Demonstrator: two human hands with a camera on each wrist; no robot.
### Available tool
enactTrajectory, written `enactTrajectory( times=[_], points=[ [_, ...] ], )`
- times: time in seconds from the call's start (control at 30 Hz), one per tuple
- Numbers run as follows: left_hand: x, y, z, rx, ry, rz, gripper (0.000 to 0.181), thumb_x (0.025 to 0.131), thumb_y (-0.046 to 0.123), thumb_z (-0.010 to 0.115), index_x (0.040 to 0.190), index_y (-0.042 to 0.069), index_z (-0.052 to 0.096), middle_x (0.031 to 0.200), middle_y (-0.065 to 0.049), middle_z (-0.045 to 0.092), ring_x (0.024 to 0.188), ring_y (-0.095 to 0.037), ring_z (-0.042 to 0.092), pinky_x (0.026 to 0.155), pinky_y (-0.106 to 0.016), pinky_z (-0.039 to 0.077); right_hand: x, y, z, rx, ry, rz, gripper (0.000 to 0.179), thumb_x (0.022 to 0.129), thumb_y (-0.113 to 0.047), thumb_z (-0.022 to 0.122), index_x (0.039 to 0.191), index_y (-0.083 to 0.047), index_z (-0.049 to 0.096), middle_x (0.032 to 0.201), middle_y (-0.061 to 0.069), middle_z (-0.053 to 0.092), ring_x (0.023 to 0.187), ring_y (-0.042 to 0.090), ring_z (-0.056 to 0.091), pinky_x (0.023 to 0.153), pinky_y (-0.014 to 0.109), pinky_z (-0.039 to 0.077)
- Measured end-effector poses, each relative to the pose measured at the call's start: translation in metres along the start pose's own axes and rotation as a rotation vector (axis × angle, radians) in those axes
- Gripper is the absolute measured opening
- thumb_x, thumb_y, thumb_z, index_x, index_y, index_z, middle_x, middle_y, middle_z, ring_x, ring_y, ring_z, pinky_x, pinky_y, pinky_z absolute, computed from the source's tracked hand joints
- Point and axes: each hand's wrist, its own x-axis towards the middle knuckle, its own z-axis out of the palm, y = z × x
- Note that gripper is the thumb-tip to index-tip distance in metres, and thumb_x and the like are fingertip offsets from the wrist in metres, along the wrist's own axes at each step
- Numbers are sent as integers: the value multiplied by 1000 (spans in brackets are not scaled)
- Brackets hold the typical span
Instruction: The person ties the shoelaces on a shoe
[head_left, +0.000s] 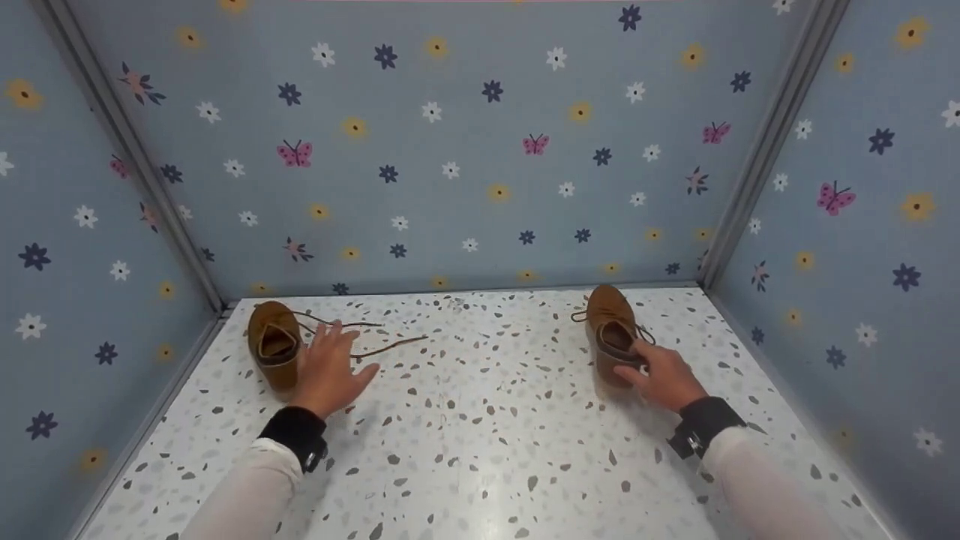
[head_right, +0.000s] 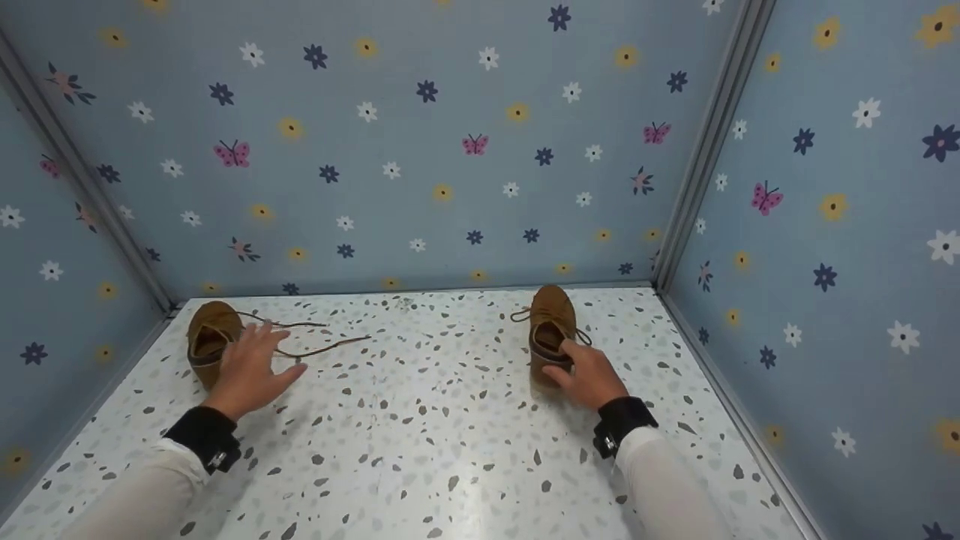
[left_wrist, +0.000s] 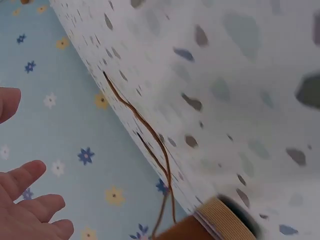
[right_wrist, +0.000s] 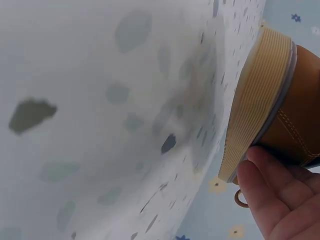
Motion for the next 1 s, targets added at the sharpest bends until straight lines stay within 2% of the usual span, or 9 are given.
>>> enactTrajectory(
  times=[0.2, 0.37, 0.47, 0.67, 0.9, 1.0],
  points=[
    [2, -50, -11, 32, 63, -146, 82, 95, 39, 72, 157, -4, 38, 170, -37, 7, 157, -60, 3, 118, -83, 10, 2, 18, -4, 31, -3, 58, 25, 98, -34, 74, 105, -15, 60, 103, 8, 73, 103, 27, 72, 85, 45, 56],
    [1, -79, -11, -5, 34, -303, 86, 94, 35, 71, 155, -12, 32, 169, -39, -7, 155, -62, -4, 117, -83, 8, 4, 30, -5, 30, -5, 77, 26, 99, -33, 73, 109, -12, 60, 110, 12, 73, 112, 34, 71, 93, 52, 56],
    [0, -91, -9, -19, 14, -369, 86, 92, 32, 71, 153, -15, 32, 167, -42, -7, 154, -63, 2, 119, -81, 12, 6, 37, -5, 22, 0, 101, 27, 100, -32, 72, 111, -11, 59, 114, 15, 73, 115, 36, 70, 96, 54, 56],
    [1, -100, -10, -107, -46, -393, 87, 95, 31, 66, 156, -14, 25, 165, -45, -5, 146, -69, 22, 116, -76, 30, 14, 48, -11, 25, -28, 148, 25, 104, -27, 66, 118, -9, 56, 123, 19, 69, 122, 40, 65, 100, 58, 53],
    [3, -100, -11, -137, -86, -399, 84, 98, 32, 64, 158, -12, 24, 156, -47, 22, 140, -63, 36, 110, -73, 40, 19, 56, -10, 78, -79, 270, 33, 108, -24, 57, 135, -10, 45, 141, 24, 58, 127, 40, 59, 99, 55, 53],
    [2, -101, -11, -142, -74, -386, 82, 98, 30, 66, 157, -12, 27, 154, -46, 29, 139, -62, 37, 110, -72, 40, 20, 53, -8, 93, -58, 287, 42, 108, -25, 58, 145, -10, 43, 149, 24, 53, 137, 42, 54, 109, 60, 48]
  ],
)
